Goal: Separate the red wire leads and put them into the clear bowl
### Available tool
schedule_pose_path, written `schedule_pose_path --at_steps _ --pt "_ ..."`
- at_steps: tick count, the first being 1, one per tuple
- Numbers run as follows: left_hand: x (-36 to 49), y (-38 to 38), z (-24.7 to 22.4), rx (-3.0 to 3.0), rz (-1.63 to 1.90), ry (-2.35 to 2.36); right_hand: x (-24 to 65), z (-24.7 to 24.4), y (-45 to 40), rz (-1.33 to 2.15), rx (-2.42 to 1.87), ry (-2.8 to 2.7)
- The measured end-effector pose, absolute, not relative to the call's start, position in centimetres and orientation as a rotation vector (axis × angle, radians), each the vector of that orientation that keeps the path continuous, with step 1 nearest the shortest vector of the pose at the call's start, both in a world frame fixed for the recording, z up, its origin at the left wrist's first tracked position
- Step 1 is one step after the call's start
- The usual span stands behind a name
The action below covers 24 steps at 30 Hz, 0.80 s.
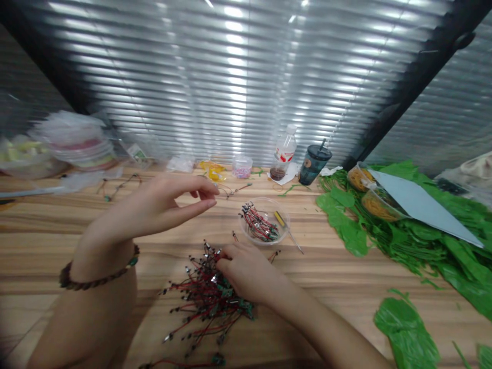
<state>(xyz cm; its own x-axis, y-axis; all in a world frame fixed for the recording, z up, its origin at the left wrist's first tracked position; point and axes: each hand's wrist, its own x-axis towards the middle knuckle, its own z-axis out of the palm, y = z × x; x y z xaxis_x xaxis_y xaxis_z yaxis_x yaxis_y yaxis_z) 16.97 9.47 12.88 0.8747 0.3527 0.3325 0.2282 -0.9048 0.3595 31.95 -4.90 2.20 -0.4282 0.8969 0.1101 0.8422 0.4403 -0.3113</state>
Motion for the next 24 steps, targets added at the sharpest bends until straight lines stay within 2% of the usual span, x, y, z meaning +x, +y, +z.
schedule_pose_path --at_steps 3,7,10,13,17,20,24 --pt "17.0 9.4 12.8 2.717 0.57 0.43 32.2 2.9 -5.2 0.291 -1.456 -2.357" --pt "17.2 9.3 12.7 2.671 0.541 0.45 33.0 4.0 -5.9 0.469 -1.313 -2.121" --pt "17.5 9.5 12.5 2.579 0.357 0.355 34.4 4.5 -6.3 0.519 -1.268 -1.988" --pt "18.0 10.0 12.1 2.388 0.138 0.239 36.3 4.5 -6.7 0.399 -1.337 -1.845" --pt "19.1 11.1 10.6 2.203 0.081 0.22 39.3 3.7 -7.2 0.198 -1.528 -1.651" --pt "20.8 11.6 8.9 2.162 0.107 0.222 41.5 2.6 -7.3 0.102 -1.662 -1.495" --pt "24.0 11.7 6.0 2.123 0.384 0.469 43.4 1.0 -6.7 0.006 -1.824 -1.395"
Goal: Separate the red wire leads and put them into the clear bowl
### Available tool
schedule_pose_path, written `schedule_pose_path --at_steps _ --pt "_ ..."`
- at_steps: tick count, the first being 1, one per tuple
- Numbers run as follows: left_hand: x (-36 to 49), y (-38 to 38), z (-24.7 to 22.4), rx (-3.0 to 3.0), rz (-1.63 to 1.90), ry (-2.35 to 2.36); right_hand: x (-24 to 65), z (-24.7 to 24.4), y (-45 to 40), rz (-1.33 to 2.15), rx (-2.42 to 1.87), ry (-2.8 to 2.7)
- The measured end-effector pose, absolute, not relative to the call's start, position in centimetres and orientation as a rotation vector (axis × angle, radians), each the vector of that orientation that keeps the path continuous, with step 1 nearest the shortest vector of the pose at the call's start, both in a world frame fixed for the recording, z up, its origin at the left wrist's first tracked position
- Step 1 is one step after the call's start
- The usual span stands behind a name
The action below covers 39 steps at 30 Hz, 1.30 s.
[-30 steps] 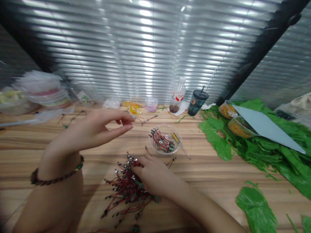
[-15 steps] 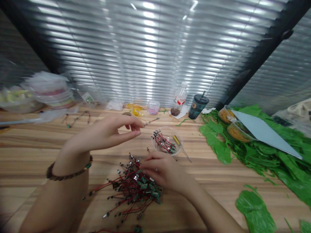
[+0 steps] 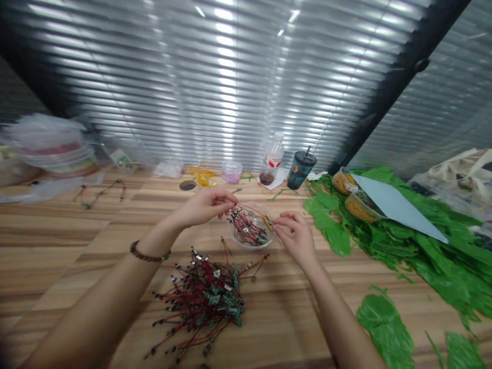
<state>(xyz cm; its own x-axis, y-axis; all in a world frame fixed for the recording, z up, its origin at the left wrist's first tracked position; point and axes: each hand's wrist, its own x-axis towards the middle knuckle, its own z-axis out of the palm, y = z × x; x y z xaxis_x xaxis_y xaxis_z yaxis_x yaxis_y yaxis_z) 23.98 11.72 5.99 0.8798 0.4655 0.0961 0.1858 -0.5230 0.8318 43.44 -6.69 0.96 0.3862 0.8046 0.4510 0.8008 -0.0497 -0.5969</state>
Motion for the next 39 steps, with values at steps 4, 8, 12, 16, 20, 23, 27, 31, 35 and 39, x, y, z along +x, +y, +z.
schedule_pose_path --at_steps 4,8,12,16,20,23,27,31,35,39 --pt "26.2 11.9 3.7 2.183 0.551 0.588 44.0 0.3 -5.7 -0.006 -1.978 -1.468" --pt "26.7 12.1 2.9 2.265 0.576 0.627 43.6 1.1 -5.0 0.018 -2.064 -1.555" --pt "26.6 12.0 2.7 2.339 0.567 0.619 42.5 2.5 -4.7 0.015 -2.165 -1.616" --pt "26.7 11.8 2.5 2.383 0.547 0.649 41.6 3.2 -4.5 0.023 -2.307 -1.686" --pt "26.6 11.8 2.6 2.389 0.511 0.665 41.3 3.4 -4.7 0.027 -2.277 -1.705" --pt "26.2 11.9 3.3 2.386 0.517 0.69 40.7 4.0 -5.3 -0.045 -2.157 -1.689" --pt "25.0 12.0 5.3 2.37 0.569 0.735 38.2 5.0 -7.0 0.071 -1.882 -1.734" --pt "23.2 11.6 7.8 2.357 0.595 0.73 34.7 4.3 -9.1 0.576 -1.826 -1.94" --pt "21.7 10.7 9.6 2.359 0.616 0.718 32.4 2.5 -10.0 0.682 -1.768 -1.954" --pt "21.0 10.1 10.4 2.346 0.618 0.706 31.0 1.2 -9.9 0.587 -1.699 -2.038"
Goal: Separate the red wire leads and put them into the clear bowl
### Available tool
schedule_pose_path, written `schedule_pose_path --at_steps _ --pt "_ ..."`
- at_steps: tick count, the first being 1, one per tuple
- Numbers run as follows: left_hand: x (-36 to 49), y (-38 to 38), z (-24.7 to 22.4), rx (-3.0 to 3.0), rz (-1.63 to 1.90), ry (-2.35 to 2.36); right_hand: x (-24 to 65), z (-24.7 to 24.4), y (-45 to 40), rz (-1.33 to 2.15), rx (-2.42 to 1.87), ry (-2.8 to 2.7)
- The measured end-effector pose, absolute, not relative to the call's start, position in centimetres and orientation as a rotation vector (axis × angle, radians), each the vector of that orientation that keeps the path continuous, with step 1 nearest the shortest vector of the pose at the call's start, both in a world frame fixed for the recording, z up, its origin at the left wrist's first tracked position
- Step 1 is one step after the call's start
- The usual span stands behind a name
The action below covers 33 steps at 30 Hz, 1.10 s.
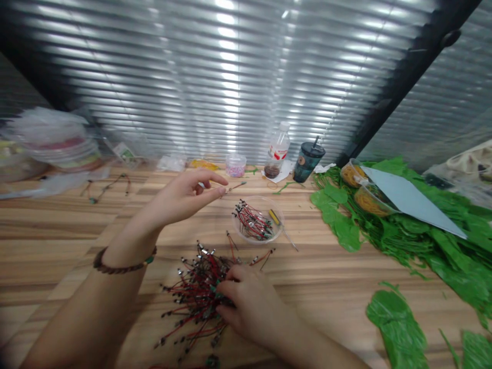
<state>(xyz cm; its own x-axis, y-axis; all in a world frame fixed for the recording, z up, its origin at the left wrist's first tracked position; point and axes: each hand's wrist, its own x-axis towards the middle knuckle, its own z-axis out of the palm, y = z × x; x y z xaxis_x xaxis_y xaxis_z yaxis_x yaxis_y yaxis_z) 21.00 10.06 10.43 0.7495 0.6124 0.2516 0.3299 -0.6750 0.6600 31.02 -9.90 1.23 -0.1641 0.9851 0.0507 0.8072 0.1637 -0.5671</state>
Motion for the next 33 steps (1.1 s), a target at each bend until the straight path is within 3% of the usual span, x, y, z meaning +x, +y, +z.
schedule_pose_path --at_steps 7,16,25,33 --pt "21.0 9.8 10.8 2.323 0.624 0.67 30.3 1.0 -11.0 0.202 -1.567 -2.129" --pt "20.8 9.6 10.8 2.313 0.647 0.637 29.7 1.2 -13.1 0.062 -1.367 -2.073" --pt "21.3 9.4 10.3 2.383 0.568 0.559 31.4 2.9 -14.4 0.474 -1.398 -1.7" --pt "21.0 8.6 10.7 2.435 0.439 0.461 30.7 1.2 -12.8 0.867 -1.461 -1.262"
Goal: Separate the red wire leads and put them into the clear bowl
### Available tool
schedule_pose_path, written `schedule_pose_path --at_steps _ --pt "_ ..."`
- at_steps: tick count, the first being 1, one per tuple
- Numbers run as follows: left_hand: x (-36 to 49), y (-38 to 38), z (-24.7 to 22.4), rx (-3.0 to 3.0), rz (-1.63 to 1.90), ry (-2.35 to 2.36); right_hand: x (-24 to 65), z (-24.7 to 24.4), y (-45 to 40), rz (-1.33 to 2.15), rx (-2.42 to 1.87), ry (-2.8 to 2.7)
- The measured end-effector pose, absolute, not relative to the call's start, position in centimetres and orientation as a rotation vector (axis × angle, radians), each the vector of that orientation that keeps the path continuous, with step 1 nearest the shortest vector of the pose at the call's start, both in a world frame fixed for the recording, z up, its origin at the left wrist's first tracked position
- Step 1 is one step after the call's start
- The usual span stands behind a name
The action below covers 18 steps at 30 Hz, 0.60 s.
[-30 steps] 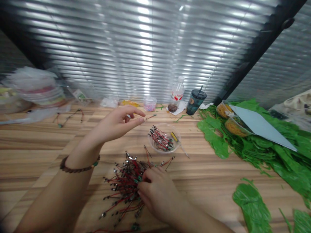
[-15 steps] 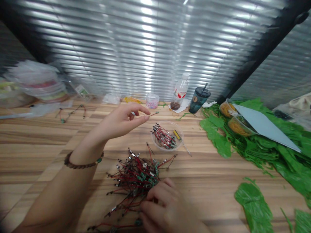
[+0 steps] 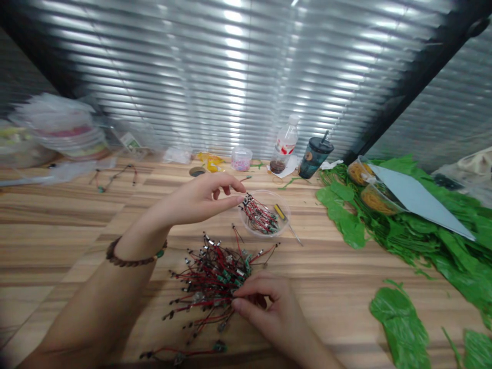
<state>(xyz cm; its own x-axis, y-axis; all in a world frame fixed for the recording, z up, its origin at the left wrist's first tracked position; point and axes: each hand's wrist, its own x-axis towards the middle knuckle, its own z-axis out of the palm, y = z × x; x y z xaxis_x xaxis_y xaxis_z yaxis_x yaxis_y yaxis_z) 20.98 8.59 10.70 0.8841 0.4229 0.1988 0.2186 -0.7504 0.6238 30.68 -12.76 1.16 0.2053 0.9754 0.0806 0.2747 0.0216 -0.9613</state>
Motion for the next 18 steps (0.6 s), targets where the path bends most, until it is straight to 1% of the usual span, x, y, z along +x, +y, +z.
schedule_pose_path --at_steps 6,10,14,18 --pt "19.2 8.1 12.4 2.457 0.136 0.327 31.0 0.8 -12.9 0.989 -1.379 -0.849" --pt "18.7 7.5 13.1 2.367 -0.094 0.151 32.6 1.1 -13.4 0.932 -1.241 -0.464" --pt "19.3 6.7 12.8 2.28 -0.333 0.07 33.5 1.7 -13.1 0.872 -1.14 -0.25" --pt "20.2 6.0 11.7 2.46 -0.459 0.083 33.5 1.3 -13.1 0.857 -1.13 -0.184"
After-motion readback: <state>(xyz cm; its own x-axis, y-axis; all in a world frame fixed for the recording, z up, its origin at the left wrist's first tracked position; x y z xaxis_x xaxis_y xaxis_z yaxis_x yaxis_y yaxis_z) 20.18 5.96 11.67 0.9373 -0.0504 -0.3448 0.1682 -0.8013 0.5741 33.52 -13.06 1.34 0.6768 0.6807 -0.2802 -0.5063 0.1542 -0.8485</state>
